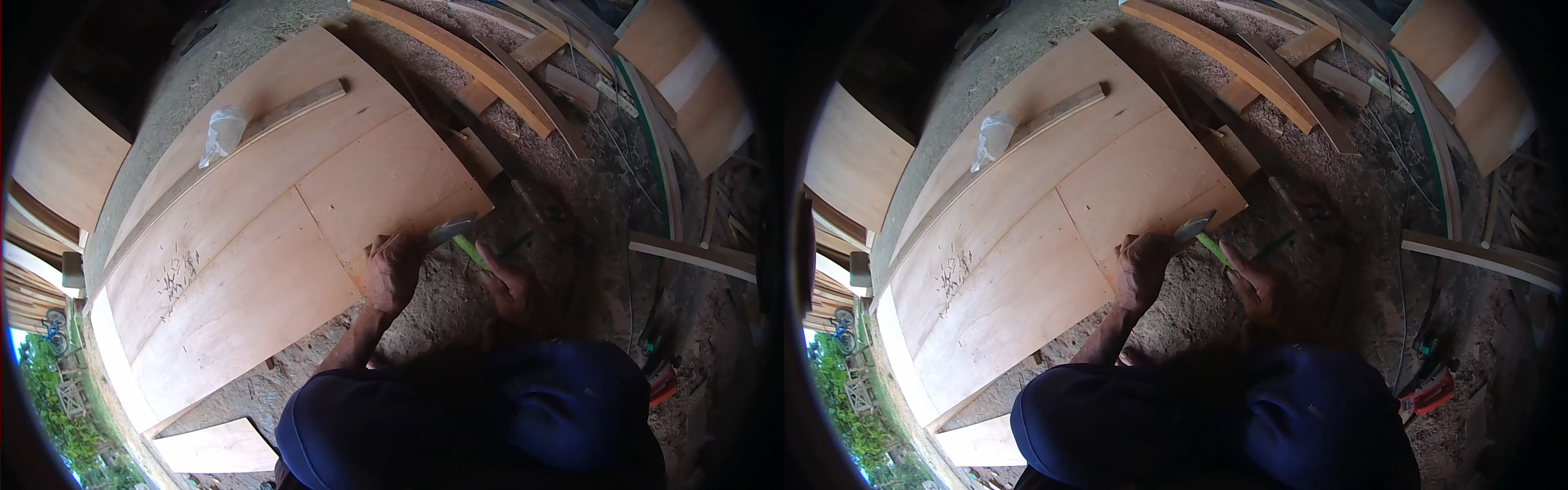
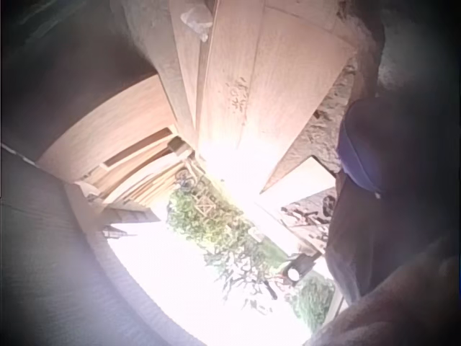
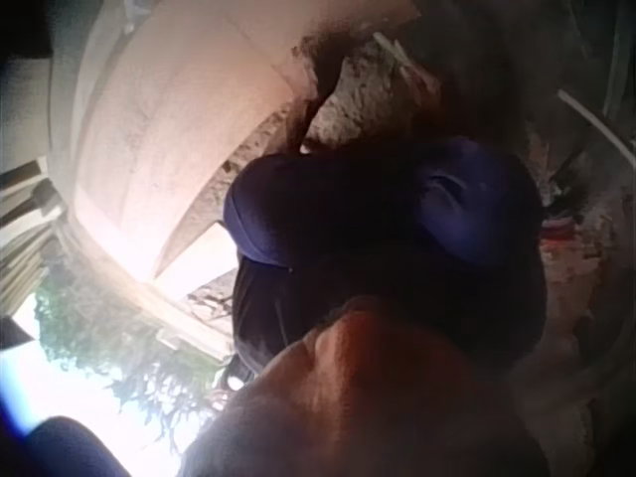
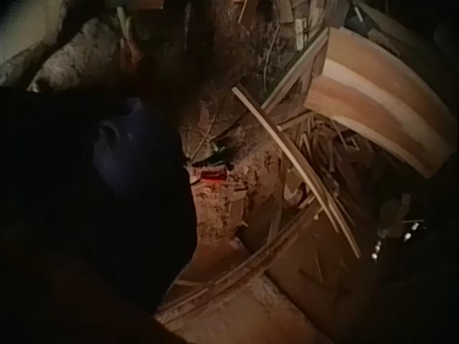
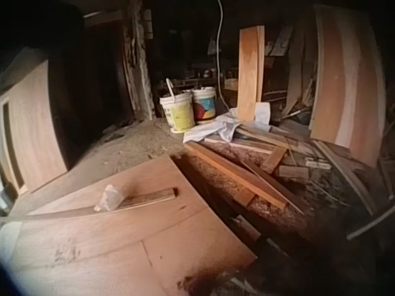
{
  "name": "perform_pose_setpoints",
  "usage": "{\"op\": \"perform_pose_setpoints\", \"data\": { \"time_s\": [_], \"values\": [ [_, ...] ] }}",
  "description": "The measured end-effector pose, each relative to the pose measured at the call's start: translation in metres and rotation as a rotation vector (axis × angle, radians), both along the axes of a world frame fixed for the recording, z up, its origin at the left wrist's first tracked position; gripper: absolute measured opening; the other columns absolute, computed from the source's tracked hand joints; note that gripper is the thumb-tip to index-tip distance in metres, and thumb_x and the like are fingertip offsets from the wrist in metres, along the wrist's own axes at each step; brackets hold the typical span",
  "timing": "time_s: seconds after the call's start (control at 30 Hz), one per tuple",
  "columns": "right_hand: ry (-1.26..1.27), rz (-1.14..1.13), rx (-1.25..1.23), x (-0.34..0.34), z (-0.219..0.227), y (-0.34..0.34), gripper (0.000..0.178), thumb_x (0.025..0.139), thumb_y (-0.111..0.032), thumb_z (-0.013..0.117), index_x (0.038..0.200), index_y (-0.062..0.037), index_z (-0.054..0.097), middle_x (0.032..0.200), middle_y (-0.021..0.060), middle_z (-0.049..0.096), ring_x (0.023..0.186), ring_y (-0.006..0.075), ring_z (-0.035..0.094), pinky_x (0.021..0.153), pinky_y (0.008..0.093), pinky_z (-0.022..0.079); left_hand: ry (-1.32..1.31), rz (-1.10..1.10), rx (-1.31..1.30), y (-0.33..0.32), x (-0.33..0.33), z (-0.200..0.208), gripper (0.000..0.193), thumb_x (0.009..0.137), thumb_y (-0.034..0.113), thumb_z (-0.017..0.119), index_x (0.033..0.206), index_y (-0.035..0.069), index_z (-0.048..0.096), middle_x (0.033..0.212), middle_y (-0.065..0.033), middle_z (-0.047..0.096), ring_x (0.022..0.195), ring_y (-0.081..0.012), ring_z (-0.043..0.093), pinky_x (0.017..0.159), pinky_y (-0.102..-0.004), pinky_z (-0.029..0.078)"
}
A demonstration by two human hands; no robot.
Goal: The person sits on the floor of a workshop and assembles a wooden structure. They use a hammer to drive nails into a large wooden panel and attach smaller wooden strips to it. The person also wipes the surface of the wood with a cloth and lifts the assembled panel at the end.
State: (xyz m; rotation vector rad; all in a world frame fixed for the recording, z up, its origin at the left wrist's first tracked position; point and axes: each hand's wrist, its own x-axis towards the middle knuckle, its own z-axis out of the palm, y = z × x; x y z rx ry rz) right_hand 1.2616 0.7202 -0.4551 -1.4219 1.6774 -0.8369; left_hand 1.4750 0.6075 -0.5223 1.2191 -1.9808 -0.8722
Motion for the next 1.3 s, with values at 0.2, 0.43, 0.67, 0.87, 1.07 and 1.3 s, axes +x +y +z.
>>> {"op": "perform_pose_setpoints", "data": {
  "time_s": [0.2,0.43,0.67,0.87,1.07,1.3],
  "values": [
    [0.096,0.007,-0.125,-0.004,-0.008,0.004,0.052,0.098,-0.010,0.061,0.149,-0.0193,0.052,0.104,0.0279,0.069,0.100,0.0389,0.071,0.083,0.0410,0.055,-0.120,0.038,-0.201,0.002,0.000,-0.004,0.013,0.085,0.022,0.077,0.098,0.021,0.075,0.114,0.0009,0.072,0.121,-0.0261,0.058,0.110,-0.0547,0.029],
    [0.231,0.119,0.016,-0.003,0.005,-0.005,0.052,0.094,-0.004,0.063,0.145,-0.0136,0.056,0.109,0.0249,0.068,0.100,0.0380,0.068,0.088,0.0426,0.053,-0.229,0.105,-0.182,0.002,-0.005,-0.009,0.018,0.082,0.030,0.081,0.094,0.018,0.076,0.133,-0.0023,0.065,0.137,-0.0282,0.047,0.117,-0.0567,0.020],
    [0.376,0.225,-0.088,-0.004,0.009,-0.006,0.054,0.094,-0.004,0.064,0.146,-0.0164,0.056,0.091,0.0247,0.065,0.083,0.0407,0.066,0.072,0.0485,0.052,-0.243,0.113,-0.189,0.003,-0.006,-0.012,0.022,0.081,0.029,0.081,0.098,0.015,0.077,0.133,-0.0011,0.065,0.137,-0.0266,0.047,0.118,-0.0574,0.021],
    [0.415,0.323,-0.051,-0.004,0.025,-0.017,0.058,0.094,-0.001,0.061,0.149,-0.0179,0.053,0.092,0.0224,0.064,0.080,0.0389,0.066,0.069,0.0488,0.052,-0.253,0.070,-0.164,0.000,-0.002,-0.007,0.028,0.084,0.028,0.079,0.108,0.015,0.075,0.136,-0.0024,0.063,0.139,-0.0270,0.046,0.119,-0.0580,0.021],
    [0.418,0.300,-0.175,0.001,0.033,-0.017,0.059,0.095,0.000,0.060,0.150,-0.0179,0.050,0.087,0.0200,0.062,0.078,0.0366,0.066,0.067,0.0485,0.052,-0.304,0.020,-0.132,0.011,0.020,-0.001,0.059,0.089,0.029,0.074,0.141,0.012,0.053,0.150,-0.0152,0.052,0.148,-0.0336,0.037,0.123,-0.0554,0.020],
    [0.339,0.294,-0.249,0.001,0.054,-0.022,0.060,0.093,0.004,0.060,0.149,-0.0174,0.053,0.085,0.0200,0.062,0.073,0.0361,0.066,0.064,0.0461,0.053,-0.365,0.024,-0.138,0.014,0.024,-0.002,0.058,0.092,0.030,0.071,0.142,0.010,0.052,0.155,-0.0167,0.047,0.148,-0.0353,0.037,0.123,-0.0517,0.022]
  ]
}}
